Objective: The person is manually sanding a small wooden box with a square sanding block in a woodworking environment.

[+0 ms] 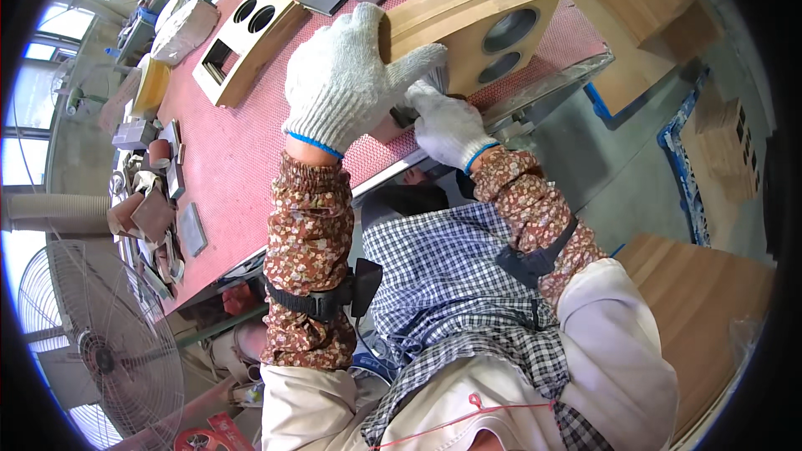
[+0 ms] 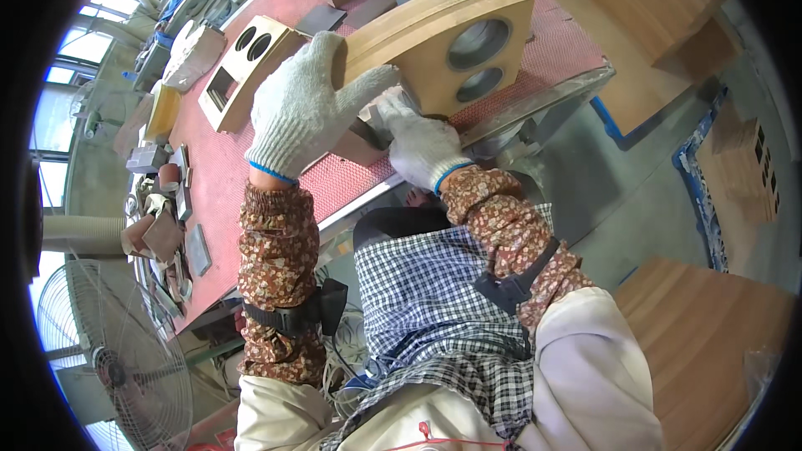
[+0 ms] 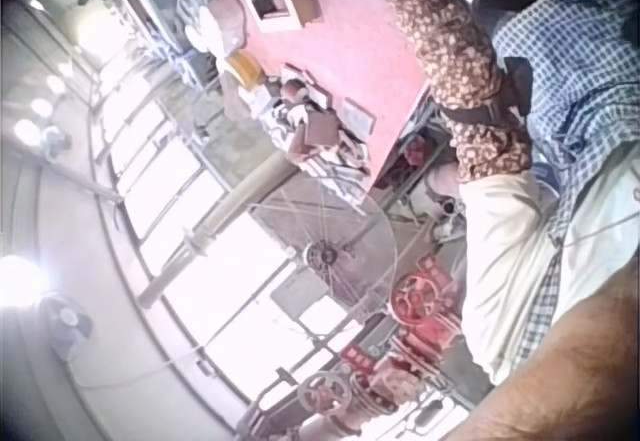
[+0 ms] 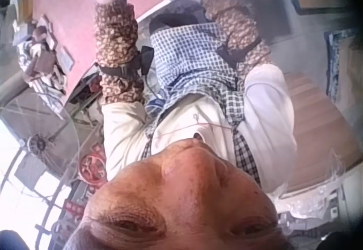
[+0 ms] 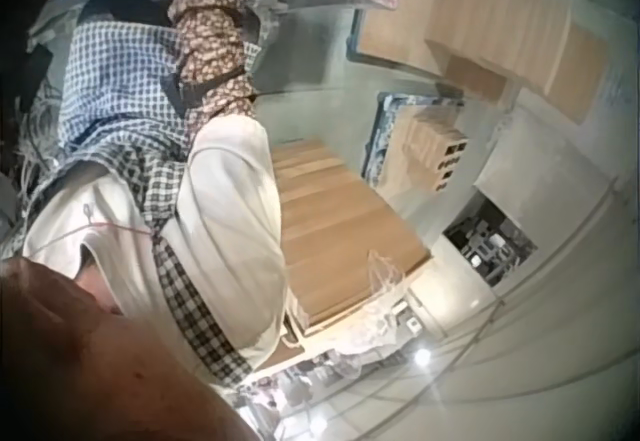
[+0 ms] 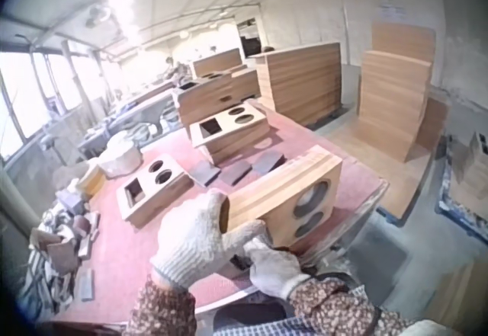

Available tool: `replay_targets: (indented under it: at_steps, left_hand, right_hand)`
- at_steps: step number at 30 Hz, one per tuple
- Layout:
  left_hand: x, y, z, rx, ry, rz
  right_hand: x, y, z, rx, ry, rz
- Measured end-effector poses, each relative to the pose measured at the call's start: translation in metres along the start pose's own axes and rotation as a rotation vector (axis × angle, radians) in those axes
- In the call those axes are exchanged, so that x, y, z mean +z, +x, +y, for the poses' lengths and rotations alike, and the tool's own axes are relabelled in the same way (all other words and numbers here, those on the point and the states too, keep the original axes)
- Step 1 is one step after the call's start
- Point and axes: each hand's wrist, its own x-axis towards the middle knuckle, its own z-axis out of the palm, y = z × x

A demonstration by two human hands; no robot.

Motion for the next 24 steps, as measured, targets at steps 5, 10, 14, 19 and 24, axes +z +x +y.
replay_targets:
  at_steps: [5,10,14,19,24]
  left_hand:
    - [0.001,0.004,0.005,-0.045,-0.016,-0.038]
    - [-0.01,0.003,0.006,-0.086,-0.016,-0.127]
    - [-0.001,0.0,0.002,-0.023,-0.016,0.005]
    - [-0.003,0.001,0.004,-0.04,0.007,-0.045]
    - [-0.004,0.001,0.001,-0.067,-0.039,-0.093]
  right_hand:
    - [0.034,-0.037,0.02,-0.144,0.055,0.231]
    - [0.019,-0.005,0.004,0.001,-0.102,0.035]
    - [0.03,-0.082,0.013,-0.188,-0.074,0.042]
    - [-0.007,-0.08,0.012,-0.233,0.252,0.286]
    - [0.005,-0.002,-0.004,-0.011,0.036,0.105]
